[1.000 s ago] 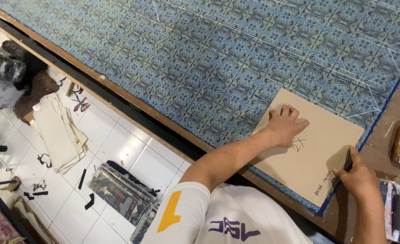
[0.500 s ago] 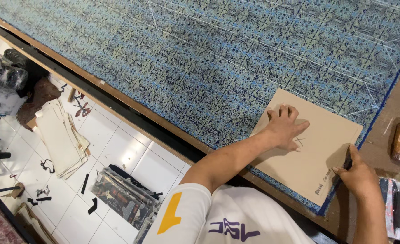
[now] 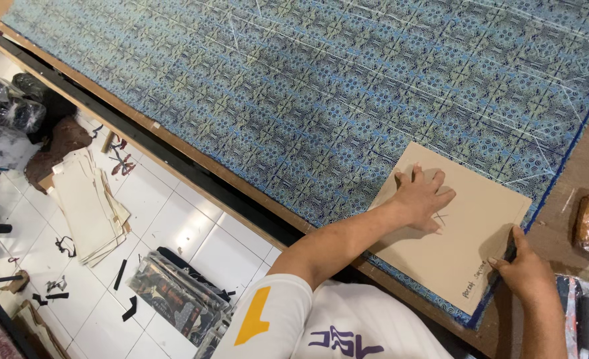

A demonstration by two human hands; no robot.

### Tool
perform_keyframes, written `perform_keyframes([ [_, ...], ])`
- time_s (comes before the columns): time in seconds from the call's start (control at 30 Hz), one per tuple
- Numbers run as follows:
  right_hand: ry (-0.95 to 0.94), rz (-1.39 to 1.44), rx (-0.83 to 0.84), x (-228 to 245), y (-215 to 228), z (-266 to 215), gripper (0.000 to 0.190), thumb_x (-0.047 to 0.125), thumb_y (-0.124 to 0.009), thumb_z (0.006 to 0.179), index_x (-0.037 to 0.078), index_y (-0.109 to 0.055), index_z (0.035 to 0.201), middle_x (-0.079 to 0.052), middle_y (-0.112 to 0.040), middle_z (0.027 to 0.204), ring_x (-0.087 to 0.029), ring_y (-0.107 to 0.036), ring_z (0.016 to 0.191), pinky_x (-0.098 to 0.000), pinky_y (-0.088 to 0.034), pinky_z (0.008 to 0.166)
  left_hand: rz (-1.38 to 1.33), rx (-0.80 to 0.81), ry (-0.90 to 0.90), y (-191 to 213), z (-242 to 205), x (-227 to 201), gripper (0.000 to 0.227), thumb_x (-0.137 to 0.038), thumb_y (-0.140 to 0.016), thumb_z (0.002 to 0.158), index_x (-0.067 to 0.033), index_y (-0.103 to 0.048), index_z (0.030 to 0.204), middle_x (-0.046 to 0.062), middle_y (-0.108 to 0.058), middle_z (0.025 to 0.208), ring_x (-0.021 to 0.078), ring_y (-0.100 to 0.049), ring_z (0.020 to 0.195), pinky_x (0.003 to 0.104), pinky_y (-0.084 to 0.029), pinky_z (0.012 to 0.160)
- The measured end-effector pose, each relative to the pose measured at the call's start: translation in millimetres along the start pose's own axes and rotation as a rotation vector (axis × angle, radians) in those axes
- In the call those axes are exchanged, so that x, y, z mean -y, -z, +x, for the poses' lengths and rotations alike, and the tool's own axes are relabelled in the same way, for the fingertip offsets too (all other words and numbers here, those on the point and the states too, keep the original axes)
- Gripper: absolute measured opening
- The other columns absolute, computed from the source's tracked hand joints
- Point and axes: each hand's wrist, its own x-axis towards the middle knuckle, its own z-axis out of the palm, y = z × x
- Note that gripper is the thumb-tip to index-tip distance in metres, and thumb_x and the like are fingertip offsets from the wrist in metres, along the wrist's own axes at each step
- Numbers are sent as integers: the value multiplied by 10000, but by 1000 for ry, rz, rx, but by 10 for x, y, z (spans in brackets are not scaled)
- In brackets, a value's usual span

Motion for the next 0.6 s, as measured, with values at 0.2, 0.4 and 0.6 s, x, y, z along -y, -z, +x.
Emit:
perform_keyframes([
  [0.2,127,17,-51,-32,18,-62,1037,302,-822,777,215,-321,1681,-292,-656,1330,-463,-628,1234,-492,-477,1068,-44,-69,43,-64,4,-34,898,-631,-784,721,-295,-434,1476,192,-276,1584,619,-259,1397,842,-326,956],
  [0.4,111,34,-54,54,79,-162,1005,242,-823,765,191,-351,1650,-291,-642,1333,-461,-617,1229,-500,-479,1042,-90,-182,6,-247,42,24,896,-672,-770,714,-305,-453,1467,181,-281,1593,606,-261,1401,836,-314,951],
  [0.6,140,62,-75,207,199,-275,992,244,-836,762,143,-361,1627,-288,-620,1354,-455,-609,1226,-493,-477,1037,-67,-134,19,-249,55,22,923,-724,-715,753,-300,-412,1515,211,-229,1627,627,-211,1426,870,-255,983],
])
